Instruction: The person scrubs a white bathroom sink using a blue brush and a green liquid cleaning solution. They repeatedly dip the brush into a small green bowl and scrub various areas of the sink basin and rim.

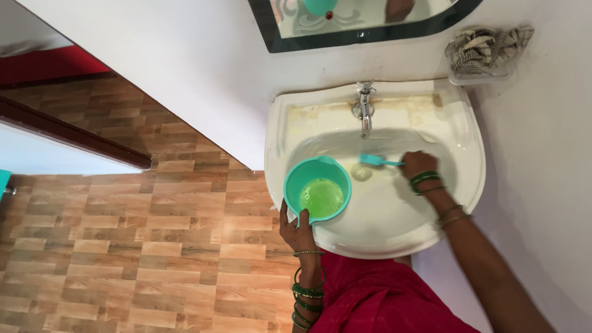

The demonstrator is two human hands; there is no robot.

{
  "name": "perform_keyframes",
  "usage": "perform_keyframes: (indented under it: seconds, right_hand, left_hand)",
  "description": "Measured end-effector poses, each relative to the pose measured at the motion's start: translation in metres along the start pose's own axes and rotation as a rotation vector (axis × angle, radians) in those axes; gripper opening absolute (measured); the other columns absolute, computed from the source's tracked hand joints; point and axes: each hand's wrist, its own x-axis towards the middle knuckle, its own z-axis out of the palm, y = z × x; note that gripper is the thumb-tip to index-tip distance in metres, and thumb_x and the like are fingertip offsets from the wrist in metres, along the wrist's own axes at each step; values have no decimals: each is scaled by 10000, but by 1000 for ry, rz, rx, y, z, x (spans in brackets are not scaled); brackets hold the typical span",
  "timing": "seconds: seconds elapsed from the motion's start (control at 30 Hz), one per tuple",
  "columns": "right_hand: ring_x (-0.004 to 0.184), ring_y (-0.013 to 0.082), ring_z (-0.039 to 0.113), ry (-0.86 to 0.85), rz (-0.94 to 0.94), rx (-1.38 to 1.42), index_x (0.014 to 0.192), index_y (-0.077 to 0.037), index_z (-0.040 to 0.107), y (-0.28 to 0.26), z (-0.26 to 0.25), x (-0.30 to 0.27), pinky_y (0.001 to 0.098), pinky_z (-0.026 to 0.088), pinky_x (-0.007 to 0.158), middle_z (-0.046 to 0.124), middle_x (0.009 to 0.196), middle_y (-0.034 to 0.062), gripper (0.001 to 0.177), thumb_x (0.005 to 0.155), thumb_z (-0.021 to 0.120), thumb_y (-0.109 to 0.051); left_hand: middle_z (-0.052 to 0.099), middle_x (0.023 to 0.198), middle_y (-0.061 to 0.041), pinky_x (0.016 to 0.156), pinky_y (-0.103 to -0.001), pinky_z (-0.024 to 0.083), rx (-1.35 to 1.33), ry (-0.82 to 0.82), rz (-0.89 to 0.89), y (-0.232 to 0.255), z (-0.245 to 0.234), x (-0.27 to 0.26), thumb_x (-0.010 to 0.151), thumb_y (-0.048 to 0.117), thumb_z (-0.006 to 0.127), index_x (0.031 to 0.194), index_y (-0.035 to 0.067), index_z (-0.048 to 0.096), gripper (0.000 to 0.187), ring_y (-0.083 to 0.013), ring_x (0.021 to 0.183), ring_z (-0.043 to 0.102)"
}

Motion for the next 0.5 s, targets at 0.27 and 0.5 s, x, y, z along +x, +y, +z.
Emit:
perform_keyframes:
  seconds: [0.27,0.5]
  right_hand:
    - [812,302,757,-59,53,51,913,-250,829,31,0,4,434,595,722,779,852,82,217,823,782,-442]
    - [894,319,747,-228,-175,310,1069,-315,804,-91,10,-6,440,596,843,778,964,108,290,874,693,-499]
  left_hand:
    - [567,582,-64,414,-231,325,56,19,49,-7,-3,-3,884,-29,612,1585,38,443,724,-68,446,404]
    - [634,589,-61,427,-248,375,-25,35,40,-4,-10,2,891,-15,582,1541,-66,369,686,-88,426,452]
